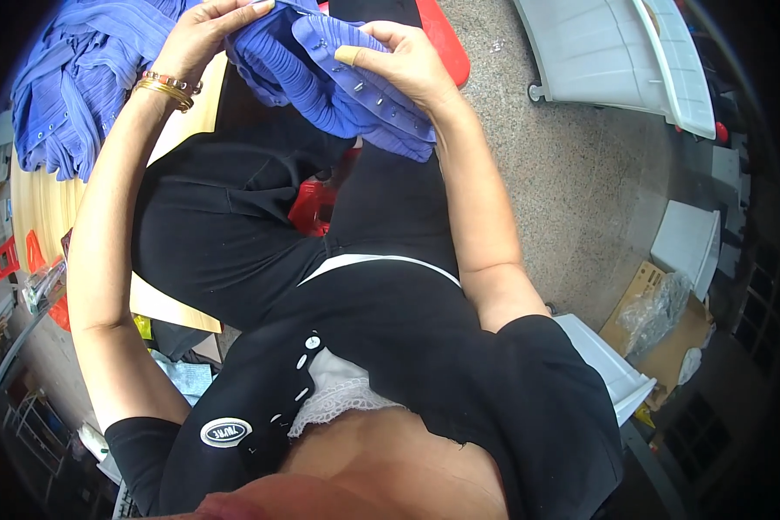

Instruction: Fastening metal hook-and-eye closures on a blue shirt while sitting at a workbench.

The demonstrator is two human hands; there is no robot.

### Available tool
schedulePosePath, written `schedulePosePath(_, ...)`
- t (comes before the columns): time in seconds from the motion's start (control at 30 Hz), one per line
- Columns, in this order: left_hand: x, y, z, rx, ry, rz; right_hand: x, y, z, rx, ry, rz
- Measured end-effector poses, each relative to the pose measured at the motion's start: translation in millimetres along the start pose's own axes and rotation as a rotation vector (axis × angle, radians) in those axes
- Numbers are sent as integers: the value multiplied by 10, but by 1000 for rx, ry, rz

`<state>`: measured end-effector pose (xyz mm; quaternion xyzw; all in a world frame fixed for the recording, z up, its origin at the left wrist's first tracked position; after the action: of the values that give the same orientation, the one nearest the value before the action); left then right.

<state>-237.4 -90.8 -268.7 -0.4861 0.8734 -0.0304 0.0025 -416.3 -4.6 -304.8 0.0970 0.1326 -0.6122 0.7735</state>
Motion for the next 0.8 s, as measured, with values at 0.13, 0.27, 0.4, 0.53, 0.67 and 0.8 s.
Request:
schedulePosePath(0.13,9,-105,70,27,26,-22,-167,68,435,166,-83,-59)
schedulePosePath(0.27,-29,-29,112,98,-119,-53,-250,156,718,334,-274,-48)
schedulePosePath(0.4,-95,254,-21,-63,-114,54,-379,123,933,264,-520,-135)
schedulePosePath(0.53,-209,439,-264,-140,-113,55,-385,167,915,115,-473,-210)
schedulePosePath(0.67,-189,457,-282,-74,-52,106,-449,152,952,-58,-613,-271)
schedulePosePath(0.8,-156,526,-277,-135,-41,188,-594,195,1147,-482,-808,-352)
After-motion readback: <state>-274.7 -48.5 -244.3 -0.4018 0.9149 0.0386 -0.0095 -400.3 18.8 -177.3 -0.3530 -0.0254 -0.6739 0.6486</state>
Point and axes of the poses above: each hand's wrist, its own x-axis towards the middle knuckle, its own y-axis out of the palm, z = x × y, the point moved 10 cm from there along x, towards the middle knuckle, and after that the axes turned 10 degrees about y, right-handed, at the moved point
